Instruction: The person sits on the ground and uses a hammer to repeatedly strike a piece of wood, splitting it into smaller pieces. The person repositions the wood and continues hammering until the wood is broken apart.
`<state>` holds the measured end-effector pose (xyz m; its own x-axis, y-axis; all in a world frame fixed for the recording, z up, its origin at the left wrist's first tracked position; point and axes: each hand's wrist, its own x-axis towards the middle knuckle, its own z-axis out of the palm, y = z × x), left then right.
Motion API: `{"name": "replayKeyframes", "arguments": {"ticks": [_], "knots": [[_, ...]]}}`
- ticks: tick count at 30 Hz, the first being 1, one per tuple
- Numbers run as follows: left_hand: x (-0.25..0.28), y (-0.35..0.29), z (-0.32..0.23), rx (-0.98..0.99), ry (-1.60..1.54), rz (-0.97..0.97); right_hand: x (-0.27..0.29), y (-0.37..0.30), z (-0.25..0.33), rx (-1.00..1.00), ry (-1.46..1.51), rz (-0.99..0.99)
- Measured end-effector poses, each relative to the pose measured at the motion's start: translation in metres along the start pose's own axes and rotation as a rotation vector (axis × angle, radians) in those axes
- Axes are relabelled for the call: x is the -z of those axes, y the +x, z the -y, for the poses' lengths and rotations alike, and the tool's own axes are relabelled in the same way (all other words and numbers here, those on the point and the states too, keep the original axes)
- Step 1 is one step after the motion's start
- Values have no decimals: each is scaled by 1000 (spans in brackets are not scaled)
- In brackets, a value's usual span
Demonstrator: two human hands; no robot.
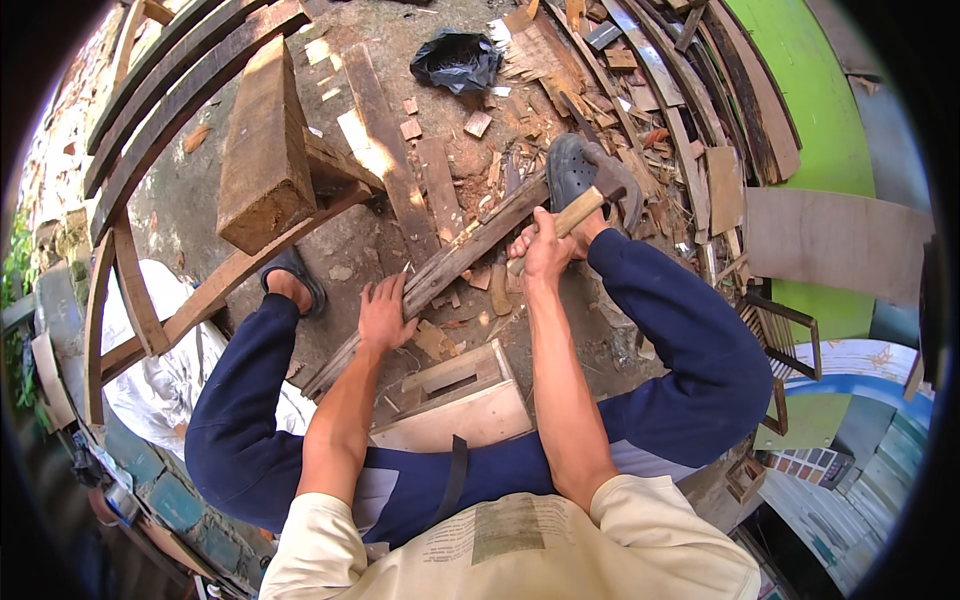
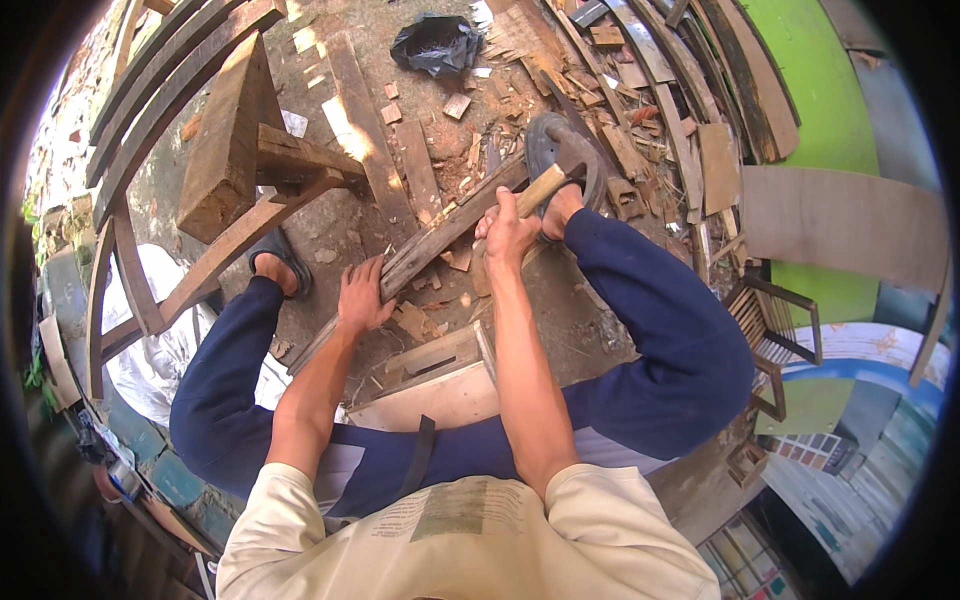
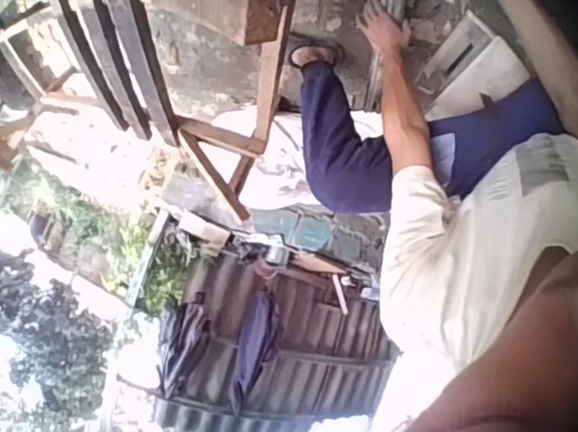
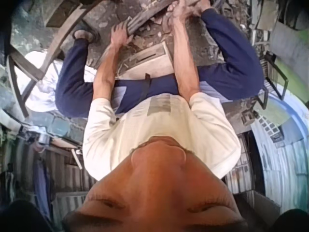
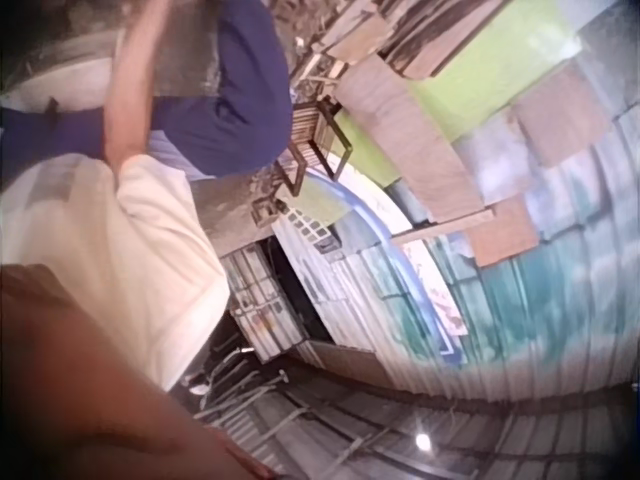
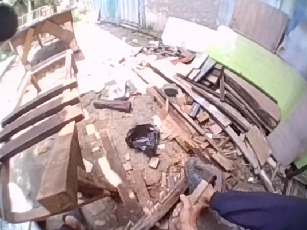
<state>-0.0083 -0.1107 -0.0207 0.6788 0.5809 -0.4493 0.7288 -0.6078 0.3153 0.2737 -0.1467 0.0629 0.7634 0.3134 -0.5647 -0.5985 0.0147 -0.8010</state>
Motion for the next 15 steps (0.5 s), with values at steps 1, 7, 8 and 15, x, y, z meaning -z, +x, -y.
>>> {"name": "replayKeyframes", "arguments": {"ticks": [1, 7, 8, 15], "knots": [[1, 1, 1, -3, -2, -3, 2, 1, -9, 6, 49, -36], [3, 7, -2, -3, 8, -30, 29, 28, -57, -682, -195, 142], [4, 6, -3, 7, 12, -37, 29, 35, -51, -700, -147, 189], [-3, 2, 3, 18, -26, -45, -14, 14, 49, 2, 96, 99]]}}
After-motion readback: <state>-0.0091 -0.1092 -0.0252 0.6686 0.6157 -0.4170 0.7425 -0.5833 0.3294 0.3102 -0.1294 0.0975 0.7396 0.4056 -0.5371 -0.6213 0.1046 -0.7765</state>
